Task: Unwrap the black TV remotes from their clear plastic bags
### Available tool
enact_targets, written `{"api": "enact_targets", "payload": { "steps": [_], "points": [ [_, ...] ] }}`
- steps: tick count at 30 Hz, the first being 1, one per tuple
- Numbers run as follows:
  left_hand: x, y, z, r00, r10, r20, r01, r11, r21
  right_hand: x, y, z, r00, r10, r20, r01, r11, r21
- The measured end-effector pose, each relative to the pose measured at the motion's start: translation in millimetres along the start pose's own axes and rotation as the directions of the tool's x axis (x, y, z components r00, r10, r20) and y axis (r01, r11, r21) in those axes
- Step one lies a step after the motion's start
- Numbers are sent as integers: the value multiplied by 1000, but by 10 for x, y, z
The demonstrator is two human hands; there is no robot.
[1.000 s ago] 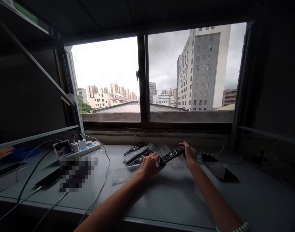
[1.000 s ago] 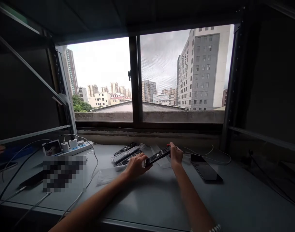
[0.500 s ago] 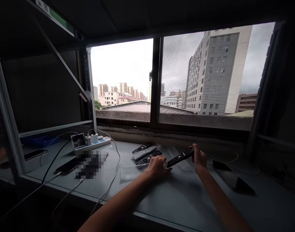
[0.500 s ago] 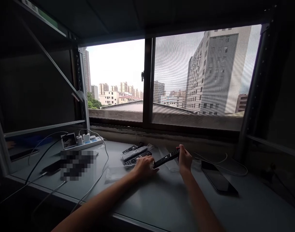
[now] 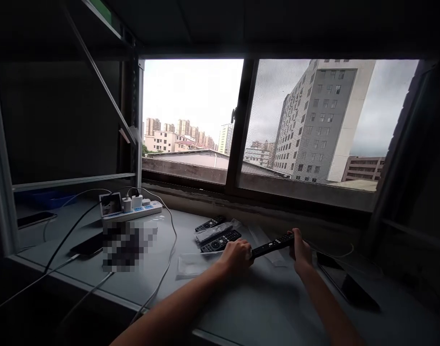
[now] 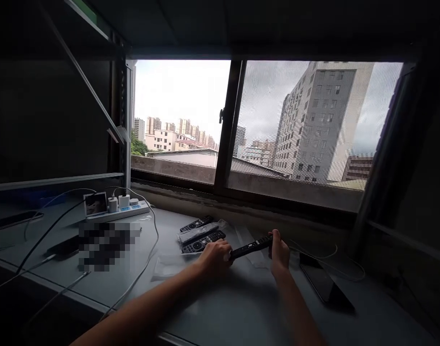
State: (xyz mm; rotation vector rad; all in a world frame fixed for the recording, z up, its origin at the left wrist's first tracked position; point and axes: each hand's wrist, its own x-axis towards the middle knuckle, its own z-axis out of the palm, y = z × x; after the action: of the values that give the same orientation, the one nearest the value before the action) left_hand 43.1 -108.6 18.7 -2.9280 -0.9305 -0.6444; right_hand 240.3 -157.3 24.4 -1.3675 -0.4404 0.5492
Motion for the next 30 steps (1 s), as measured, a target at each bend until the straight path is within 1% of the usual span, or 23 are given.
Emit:
{"api": "enact_targets", "payload": {
  "steps": [3, 6, 9, 13, 17, 21, 24, 26, 30],
  "points": [
    [-12, -2, -40, 1000, -17, -5, 17, 1000, 6, -22, 16, -6, 1000, 5, 7, -5, 1000, -12],
    [-15, -1, -48, 1000, -31, 4, 31, 999, 19, -40, 23, -9, 1000, -17, -9, 17, 999, -51],
    [-10, 1, -23, 1000, -23, 9, 23, 1000, 20, -41, 37, -19, 997, -76, -7, 75, 992, -105],
    [17, -4, 33, 999, 34, 27, -36, 998, 58, -20, 72, -39, 987, -160, 2, 158, 971, -179],
    [26, -19, 90, 999, 53, -1, -53, 996, 71, -19, 86, -22, 978, -203, 39, 207, 951, -228],
    [8, -32, 125, 998, 55, -22, -54, 997, 47, -96, 36, 27, 957, -279, 86, 291, 921, -259],
    [6, -45, 135, 999, 49, 8, -49, 997, 53, -167, -12, 51, 936, -338, 104, 353, 898, -264],
    [11, -51, 134, 999, 42, 22, -43, 997, 57, -186, -30, 48, 932, -348, 98, 362, 892, -273],
    [14, -47, 103, 998, 54, 29, -55, 997, 46, -124, -29, -1, 945, -319, 68, 325, 903, -281]
  ]
}}
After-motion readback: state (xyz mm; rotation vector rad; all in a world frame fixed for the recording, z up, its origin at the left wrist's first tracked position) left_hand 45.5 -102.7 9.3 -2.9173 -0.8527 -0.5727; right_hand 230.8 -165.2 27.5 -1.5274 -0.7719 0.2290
